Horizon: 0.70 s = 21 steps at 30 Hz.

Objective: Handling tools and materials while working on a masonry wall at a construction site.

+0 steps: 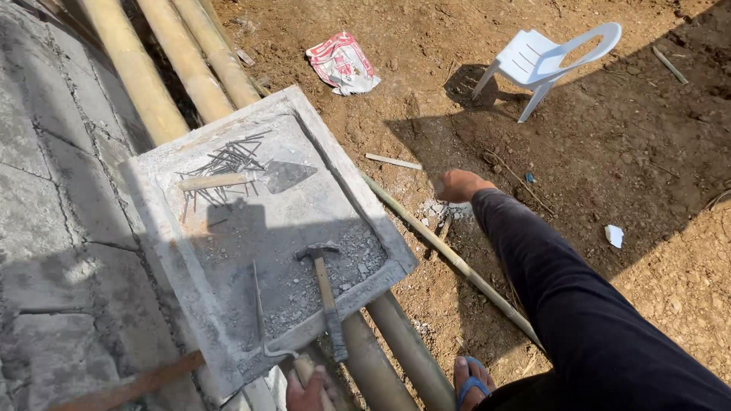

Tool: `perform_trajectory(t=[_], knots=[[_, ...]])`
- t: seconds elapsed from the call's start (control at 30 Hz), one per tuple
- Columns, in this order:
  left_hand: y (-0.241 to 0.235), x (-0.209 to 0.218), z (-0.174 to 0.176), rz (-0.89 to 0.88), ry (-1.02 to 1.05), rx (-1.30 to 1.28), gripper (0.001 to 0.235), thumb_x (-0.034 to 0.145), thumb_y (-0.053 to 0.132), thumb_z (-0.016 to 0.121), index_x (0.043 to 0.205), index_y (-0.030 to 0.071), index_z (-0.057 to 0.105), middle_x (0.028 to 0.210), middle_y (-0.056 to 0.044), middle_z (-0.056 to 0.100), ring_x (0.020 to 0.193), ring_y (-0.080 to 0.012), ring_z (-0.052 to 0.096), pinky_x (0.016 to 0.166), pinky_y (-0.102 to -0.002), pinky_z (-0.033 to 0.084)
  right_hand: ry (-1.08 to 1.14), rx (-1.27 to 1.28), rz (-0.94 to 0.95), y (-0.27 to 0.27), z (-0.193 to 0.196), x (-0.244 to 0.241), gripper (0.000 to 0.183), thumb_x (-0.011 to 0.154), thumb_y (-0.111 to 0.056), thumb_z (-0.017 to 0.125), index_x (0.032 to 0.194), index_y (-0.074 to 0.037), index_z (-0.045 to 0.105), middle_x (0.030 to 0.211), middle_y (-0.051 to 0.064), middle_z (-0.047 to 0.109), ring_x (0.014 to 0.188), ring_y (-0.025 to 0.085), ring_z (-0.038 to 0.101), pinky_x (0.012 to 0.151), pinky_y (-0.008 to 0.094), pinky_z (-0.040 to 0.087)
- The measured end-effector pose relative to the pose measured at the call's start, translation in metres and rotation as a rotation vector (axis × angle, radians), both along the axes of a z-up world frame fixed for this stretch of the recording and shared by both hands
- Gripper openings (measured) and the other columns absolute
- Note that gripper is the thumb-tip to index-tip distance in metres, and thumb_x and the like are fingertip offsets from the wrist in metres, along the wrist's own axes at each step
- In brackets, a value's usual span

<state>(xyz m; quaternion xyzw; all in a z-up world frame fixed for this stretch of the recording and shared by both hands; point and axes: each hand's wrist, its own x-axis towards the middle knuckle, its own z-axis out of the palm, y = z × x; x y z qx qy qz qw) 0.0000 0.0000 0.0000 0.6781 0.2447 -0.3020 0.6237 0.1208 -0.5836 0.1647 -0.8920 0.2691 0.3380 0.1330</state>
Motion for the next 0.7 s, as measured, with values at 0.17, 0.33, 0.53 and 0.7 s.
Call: perform_trajectory(t=[0.17,0.33,0.53,0.7], knots=[[-0.019,0.008,0.136,-0.04,-0.035,-0.073,0.032,0.091,0.025,0.07,0.114,0.005,0.058,0.078,-0.004,0.061,0.054,-0.0155,0.061,0.049,-0.033,0.053,0.014,0.002,0.029,-0.015,0.005,-0.008,0.054,0.102,-0.034,0.059,0.153,-0.018,0.051,0.148,0.016,0.061,0.134,0.034,0.059,0.116,0.052,0.046],[-0.023,0.006,0.148,-0.071,-0.078,-0.035,0.036,0.092,0.027,0.068,0.119,0.006,0.057,0.075,-0.004,0.062,0.054,-0.0151,0.06,0.05,-0.032,0.051,0.047,0.002,0.183,-0.049,-0.016,-0.014,0.053,0.104,-0.035,0.057,0.153,-0.016,0.051,0.152,0.015,0.055,0.138,0.036,0.054,0.117,0.053,0.042],[-0.031,0.037,0.196,-0.127,-0.289,0.071,0.037,0.097,0.03,0.067,0.116,-0.001,0.058,0.077,-0.004,0.066,0.058,-0.0119,0.065,0.054,-0.029,0.055,0.075,-0.03,0.129,-0.053,-0.015,-0.013,0.054,0.104,-0.042,0.058,0.153,-0.021,0.054,0.148,0.017,0.063,0.135,0.037,0.06,0.113,0.056,0.049],[-0.031,0.062,0.211,-0.075,-0.393,-0.11,0.034,0.095,0.025,0.064,0.119,0.003,0.056,0.076,-0.003,0.06,0.055,-0.0124,0.061,0.05,-0.03,0.056,0.091,-0.066,0.051,-0.051,-0.005,-0.014,0.054,0.105,-0.043,0.059,0.151,-0.016,0.057,0.143,0.02,0.067,0.131,0.038,0.064,0.112,0.056,0.052]])
